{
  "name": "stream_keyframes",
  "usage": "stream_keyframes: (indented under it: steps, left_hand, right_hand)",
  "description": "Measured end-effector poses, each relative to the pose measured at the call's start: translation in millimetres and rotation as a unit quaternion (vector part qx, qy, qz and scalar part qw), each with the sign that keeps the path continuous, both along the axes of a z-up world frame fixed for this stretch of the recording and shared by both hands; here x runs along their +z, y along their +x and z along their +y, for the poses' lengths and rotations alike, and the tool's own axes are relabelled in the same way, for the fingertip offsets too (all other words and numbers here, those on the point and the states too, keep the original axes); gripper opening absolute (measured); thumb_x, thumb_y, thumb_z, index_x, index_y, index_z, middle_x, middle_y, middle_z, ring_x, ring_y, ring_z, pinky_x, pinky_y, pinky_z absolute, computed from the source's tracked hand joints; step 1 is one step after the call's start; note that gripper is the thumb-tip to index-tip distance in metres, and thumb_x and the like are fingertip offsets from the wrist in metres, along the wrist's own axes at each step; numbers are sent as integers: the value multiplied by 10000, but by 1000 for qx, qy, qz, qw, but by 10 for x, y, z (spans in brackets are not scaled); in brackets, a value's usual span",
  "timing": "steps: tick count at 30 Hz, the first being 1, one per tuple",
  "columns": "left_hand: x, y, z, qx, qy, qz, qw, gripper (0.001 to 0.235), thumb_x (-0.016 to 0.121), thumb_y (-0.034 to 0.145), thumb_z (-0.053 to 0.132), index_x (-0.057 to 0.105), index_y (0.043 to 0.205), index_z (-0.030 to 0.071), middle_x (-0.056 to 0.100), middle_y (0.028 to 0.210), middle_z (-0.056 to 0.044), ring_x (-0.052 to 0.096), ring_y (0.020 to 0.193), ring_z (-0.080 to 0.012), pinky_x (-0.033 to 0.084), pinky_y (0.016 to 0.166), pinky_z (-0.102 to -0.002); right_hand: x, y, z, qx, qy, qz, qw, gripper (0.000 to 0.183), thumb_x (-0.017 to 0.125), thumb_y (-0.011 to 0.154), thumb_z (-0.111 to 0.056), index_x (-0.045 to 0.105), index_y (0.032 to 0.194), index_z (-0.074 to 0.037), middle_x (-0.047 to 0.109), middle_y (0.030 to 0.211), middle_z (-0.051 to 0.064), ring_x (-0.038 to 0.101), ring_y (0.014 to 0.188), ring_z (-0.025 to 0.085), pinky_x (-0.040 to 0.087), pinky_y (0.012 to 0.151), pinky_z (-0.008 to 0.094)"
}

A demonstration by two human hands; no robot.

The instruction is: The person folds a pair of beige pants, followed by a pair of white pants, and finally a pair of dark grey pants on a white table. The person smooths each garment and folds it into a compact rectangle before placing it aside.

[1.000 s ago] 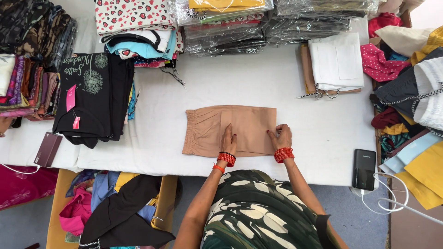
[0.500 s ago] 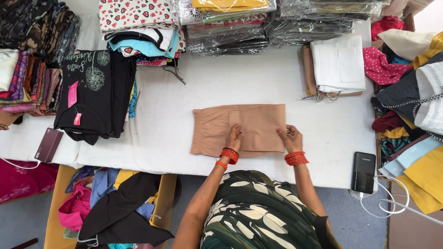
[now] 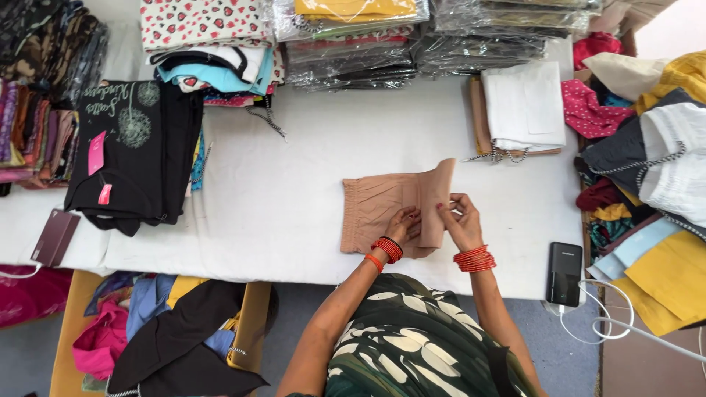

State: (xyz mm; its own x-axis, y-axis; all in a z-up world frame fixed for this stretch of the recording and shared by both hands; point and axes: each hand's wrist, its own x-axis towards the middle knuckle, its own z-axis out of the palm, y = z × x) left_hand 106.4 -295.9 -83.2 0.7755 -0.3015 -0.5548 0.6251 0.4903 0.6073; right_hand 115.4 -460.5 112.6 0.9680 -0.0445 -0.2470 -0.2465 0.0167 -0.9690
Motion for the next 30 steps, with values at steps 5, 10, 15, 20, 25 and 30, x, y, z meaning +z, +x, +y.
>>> stream_keyframes:
  steps: [5, 10, 15, 20, 25, 30]
  left_hand:
    - [151, -70, 263, 15, 25, 68, 997, 402, 363, 1123, 289, 486, 1420, 47, 616, 1336, -157, 631, 1173, -294, 564, 990, -470]
    - [-6, -604, 800, 144, -186, 99, 967, 460, 329, 1153, 413, 444, 1456, 87, 570, 1356, -86, 632, 1193, -230, 578, 1010, -426]
    - [430, -1136, 1567, -169, 78, 77, 980, 352, 477, 1082, 216, 572, 1334, -10, 633, 1372, -215, 694, 1177, -306, 615, 984, -373]
    - [1048, -868, 1877, -328, 305, -13, 894, 308, 463, 1058, 197, 655, 1199, 2, 740, 1172, -140, 756, 989, -301, 642, 849, -366]
    - [1697, -339, 1380, -156, 574, -227, 771, 299, 511, 1071, 232, 657, 1265, 57, 729, 1168, -164, 726, 1043, -334, 573, 910, -399]
    - [1106, 13, 951, -121, 641, -432, 623, 609, 513, 1018, 272, 371, 1579, 85, 359, 1648, -138, 317, 1530, -317, 262, 1255, -490]
  right_hand:
    - [-39, 30, 577, 86, -32, 7, 996, 319, 678, 930, -123, 540, 1182, 17, 669, 957, 92, 736, 754, 169, 614, 561, 273]
    - [-89, -1, 863, 257, -13, -34, 966, 290, 617, 965, -140, 558, 1221, -16, 653, 1002, 95, 722, 793, 211, 674, 660, 293]
    - [-91, 8, 545, 165, -268, -33, 949, 313, 583, 1001, -214, 616, 1289, -98, 755, 1110, 92, 752, 924, 214, 631, 762, 334]
    - [-367, -64, 305, 95, -404, -168, 894, 360, 603, 1018, -211, 589, 1344, -58, 671, 1280, 165, 647, 1166, 308, 543, 973, 425]
    - [-519, -50, 513, 117, -491, -278, 817, 627, 611, 980, -266, 405, 1513, -9, 464, 1531, 218, 414, 1447, 377, 364, 1168, 483]
    - [-679, -34, 762, 40, -514, -326, 793, 861, 604, 940, -358, 169, 1565, 45, 333, 1550, 341, 356, 1426, 471, 320, 1163, 508]
